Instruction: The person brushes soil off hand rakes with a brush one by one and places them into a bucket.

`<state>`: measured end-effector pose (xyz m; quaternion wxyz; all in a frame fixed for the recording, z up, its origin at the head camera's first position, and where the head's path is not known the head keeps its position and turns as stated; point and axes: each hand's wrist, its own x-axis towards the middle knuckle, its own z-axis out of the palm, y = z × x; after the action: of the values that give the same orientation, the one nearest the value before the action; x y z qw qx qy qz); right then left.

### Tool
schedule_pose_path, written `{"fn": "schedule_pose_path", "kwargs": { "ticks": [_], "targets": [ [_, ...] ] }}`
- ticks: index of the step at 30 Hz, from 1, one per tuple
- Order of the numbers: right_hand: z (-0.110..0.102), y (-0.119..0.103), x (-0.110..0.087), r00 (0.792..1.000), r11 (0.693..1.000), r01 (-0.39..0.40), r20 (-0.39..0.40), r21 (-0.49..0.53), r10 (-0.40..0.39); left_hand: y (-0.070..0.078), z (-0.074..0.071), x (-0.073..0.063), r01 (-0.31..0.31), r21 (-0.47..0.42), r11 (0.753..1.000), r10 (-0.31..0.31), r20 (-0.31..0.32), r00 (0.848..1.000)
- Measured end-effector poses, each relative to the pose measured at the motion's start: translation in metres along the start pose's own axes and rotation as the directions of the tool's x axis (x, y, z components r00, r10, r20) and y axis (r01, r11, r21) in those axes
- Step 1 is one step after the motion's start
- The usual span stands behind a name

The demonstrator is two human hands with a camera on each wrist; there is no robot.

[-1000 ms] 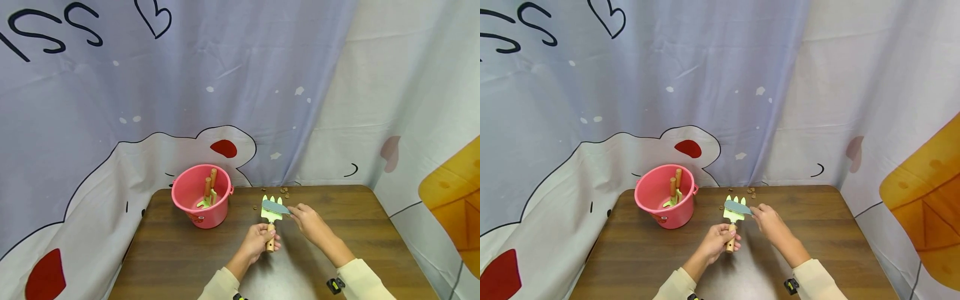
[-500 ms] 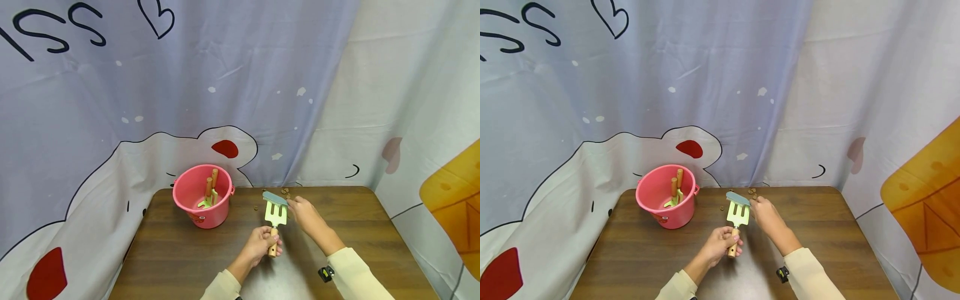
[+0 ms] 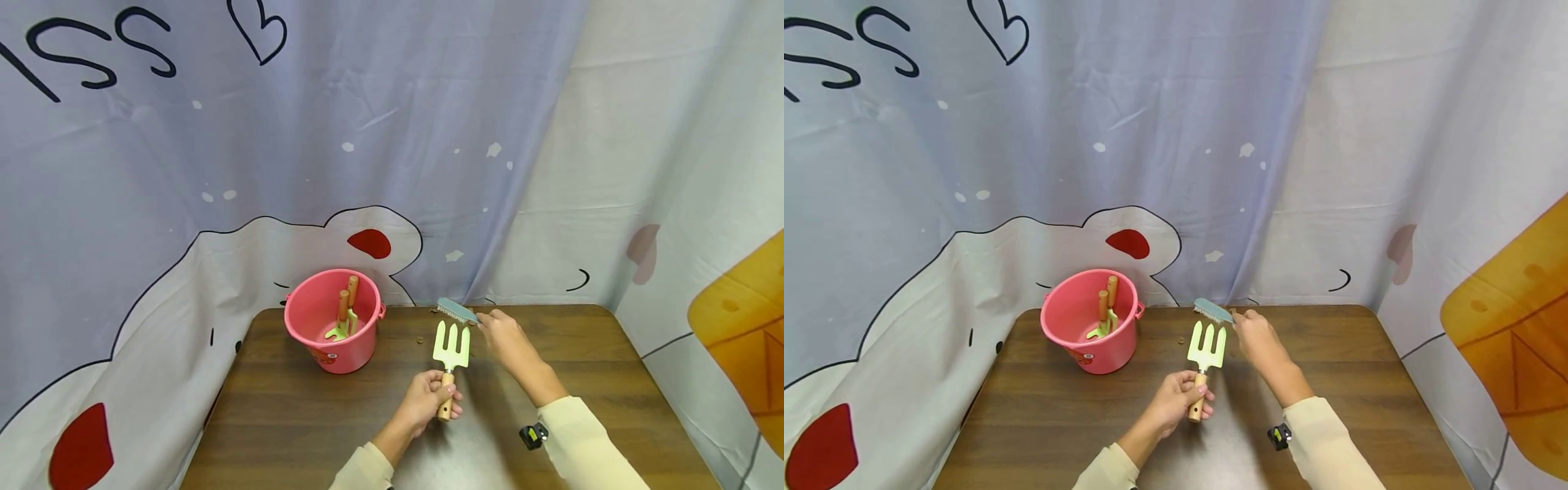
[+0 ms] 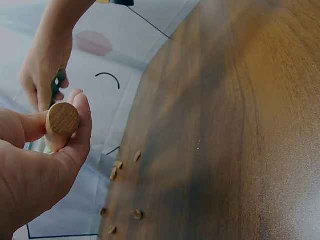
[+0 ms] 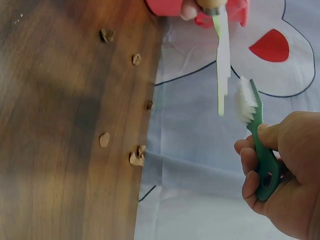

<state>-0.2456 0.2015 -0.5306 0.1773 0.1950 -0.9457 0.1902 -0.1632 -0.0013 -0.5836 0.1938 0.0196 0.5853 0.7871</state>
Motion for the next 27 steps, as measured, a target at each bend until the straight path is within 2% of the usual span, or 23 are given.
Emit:
{"fn": "schedule_pose_path", "kwargs": {
  "ticks": [5,8,13,18,20,22,25,27],
  "targets": [
    [-0.009,0.010,-0.008,1.000,0.999,-0.021,-0.009,0.039,0.021,0.008,-0.006,0.000,-0.019,0.002,1.000,0.019,-0.016,1.000],
    [-0.013,0.016,-0.016,0.999,0.998,-0.015,-0.043,0.056,0.017,0.013,-0.011,-0.001,-0.032,0.006,0.999,0.032,-0.019,0.999],
    [-0.014,0.025,-0.030,0.985,0.997,0.045,-0.172,0.055,-0.034,0.022,-0.018,-0.003,-0.055,0.034,0.998,0.057,-0.039,0.998],
    [-0.012,0.037,-0.044,0.949,0.994,0.088,-0.309,0.061,-0.065,0.033,-0.027,-0.005,-0.105,0.170,0.980,0.123,-0.097,0.988],
    [-0.011,0.042,-0.051,0.940,0.994,0.085,-0.336,0.068,-0.057,0.037,-0.032,-0.006,-0.137,0.251,0.958,0.175,-0.137,0.975],
    [-0.009,0.047,-0.057,0.938,0.995,0.078,-0.342,0.067,-0.051,0.041,-0.038,-0.007,-0.163,0.340,0.926,0.236,-0.187,0.953],
    [-0.004,0.056,-0.069,0.940,0.995,0.077,-0.336,0.064,-0.051,0.047,-0.046,-0.008,-0.175,0.479,0.860,0.328,-0.259,0.908],
    [0.000,0.062,-0.078,0.941,0.995,0.081,-0.334,0.059,-0.057,0.051,-0.052,-0.011,-0.162,0.557,0.814,0.376,-0.294,0.879]
  ]
}}
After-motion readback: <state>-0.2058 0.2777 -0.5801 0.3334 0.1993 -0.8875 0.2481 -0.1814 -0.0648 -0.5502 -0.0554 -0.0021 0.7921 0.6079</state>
